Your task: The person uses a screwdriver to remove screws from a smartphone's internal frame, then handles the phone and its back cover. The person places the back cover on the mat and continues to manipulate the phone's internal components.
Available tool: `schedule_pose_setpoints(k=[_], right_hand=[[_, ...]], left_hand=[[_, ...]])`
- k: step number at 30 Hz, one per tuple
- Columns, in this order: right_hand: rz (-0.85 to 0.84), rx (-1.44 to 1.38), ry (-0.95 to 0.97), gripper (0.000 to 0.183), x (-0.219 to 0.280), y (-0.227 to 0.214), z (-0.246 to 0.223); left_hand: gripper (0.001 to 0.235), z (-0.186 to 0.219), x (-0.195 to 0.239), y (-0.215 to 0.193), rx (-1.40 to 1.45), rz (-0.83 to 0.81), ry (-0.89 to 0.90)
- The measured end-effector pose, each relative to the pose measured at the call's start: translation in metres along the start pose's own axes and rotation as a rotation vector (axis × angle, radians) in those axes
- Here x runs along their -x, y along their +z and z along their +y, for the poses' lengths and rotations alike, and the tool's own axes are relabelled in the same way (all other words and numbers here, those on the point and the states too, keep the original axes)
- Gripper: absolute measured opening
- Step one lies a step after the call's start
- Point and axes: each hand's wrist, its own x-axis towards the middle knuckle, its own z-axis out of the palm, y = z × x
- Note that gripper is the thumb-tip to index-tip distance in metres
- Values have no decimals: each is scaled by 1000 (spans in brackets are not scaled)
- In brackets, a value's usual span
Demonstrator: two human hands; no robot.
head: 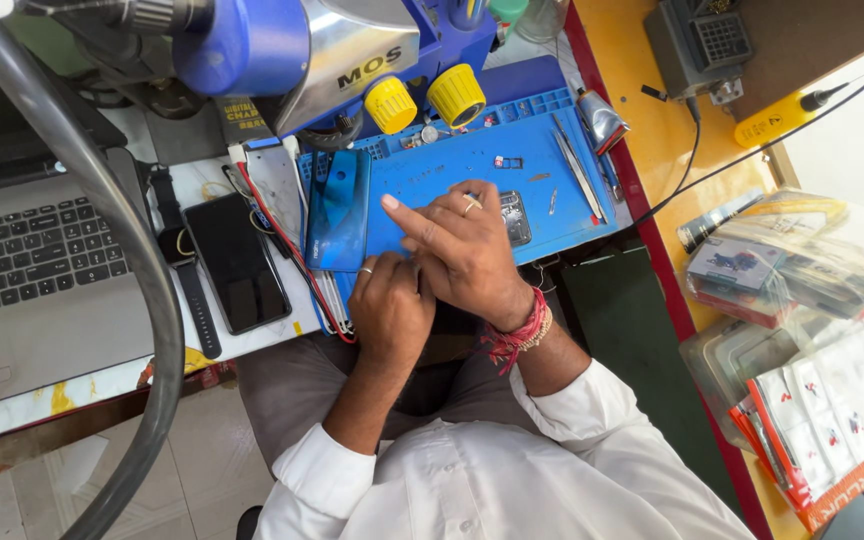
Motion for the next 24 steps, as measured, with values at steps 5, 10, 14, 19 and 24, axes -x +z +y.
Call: schedule_pose_setpoints(k=[5,10,14,19,24], right_hand=[[55,-1,-18,40,4,2,2],[5,-85,25,42,5,0,8],[18,-32,18,41,8,3,11],[-10,-28,26,45,8,2,14],[18,-53,16,46,8,3,14]], left_hand=[[7,-5,5,2,55,4,4],[8,-7,2,5,86,13,-2],[8,-13,3,8,102,28,-5],[7,-20,2,7,156,0,-20],[13,-20,3,3,235,7,-33]])
